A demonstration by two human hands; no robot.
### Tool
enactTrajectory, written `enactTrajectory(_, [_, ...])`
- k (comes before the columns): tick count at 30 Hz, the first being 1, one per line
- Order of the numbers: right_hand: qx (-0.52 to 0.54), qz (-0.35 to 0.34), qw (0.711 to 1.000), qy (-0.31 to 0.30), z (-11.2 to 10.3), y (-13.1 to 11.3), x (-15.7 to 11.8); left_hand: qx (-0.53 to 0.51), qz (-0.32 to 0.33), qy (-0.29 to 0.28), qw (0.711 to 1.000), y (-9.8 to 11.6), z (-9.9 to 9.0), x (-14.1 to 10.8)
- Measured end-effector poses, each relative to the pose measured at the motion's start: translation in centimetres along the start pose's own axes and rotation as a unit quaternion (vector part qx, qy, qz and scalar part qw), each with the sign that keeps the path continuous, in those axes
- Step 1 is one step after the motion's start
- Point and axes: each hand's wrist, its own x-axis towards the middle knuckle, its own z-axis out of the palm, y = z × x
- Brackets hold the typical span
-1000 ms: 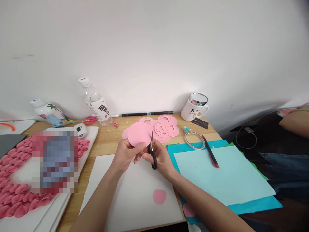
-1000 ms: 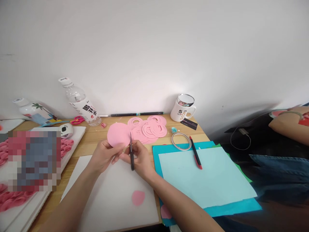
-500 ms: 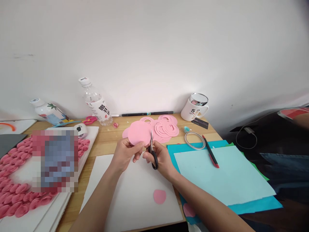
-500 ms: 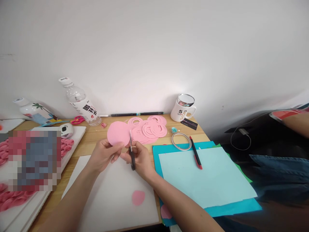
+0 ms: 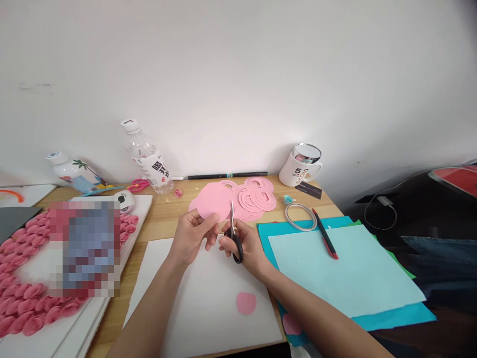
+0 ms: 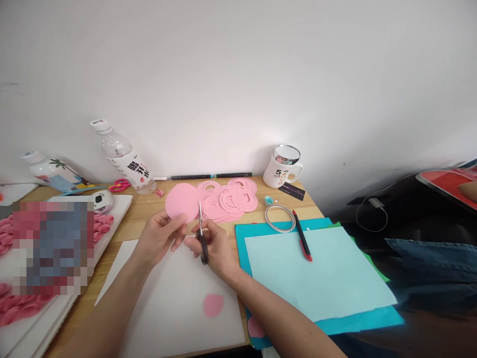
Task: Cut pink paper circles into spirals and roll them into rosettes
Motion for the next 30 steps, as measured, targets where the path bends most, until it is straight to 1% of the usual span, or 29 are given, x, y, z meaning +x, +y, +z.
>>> enactTrajectory(4, [-0.007,0.009,1.000,-0.019,0.06,0.16,-0.02,0.038,0.006,0.020,0.999,-0.31,-0.09,0.05])
enactTrajectory(6, [-0.004,-0.002,1.000,-0.020,-0.06,0.15,0.08,0.053,0.001,0.030,0.998,-0.40,-0.11,0.07])
enactTrajectory(10, [-0.009,-0.038,0.999,-0.011,-0.30,-0.24,0.24,0.061,-0.005,0.025,0.998,-0.42,-0.08,0.10])
enactTrajectory(12, [-0.013,-0.042,0.999,-0.012,-0.33,-0.45,0.24,0.061,-0.005,0.026,0.998,-0.46,-0.11,0.13])
enactTrajectory(23, [0.011,-0.014,1.000,-0.008,-0.40,-0.17,0.24,0.053,-0.009,0.024,0.998,-0.54,-0.30,0.11])
enactTrajectory(30, [-0.002,-0.001,1.000,0.003,-0.31,-0.43,0.16,0.048,-0.011,0.025,0.998,-0.50,-0.36,0.17])
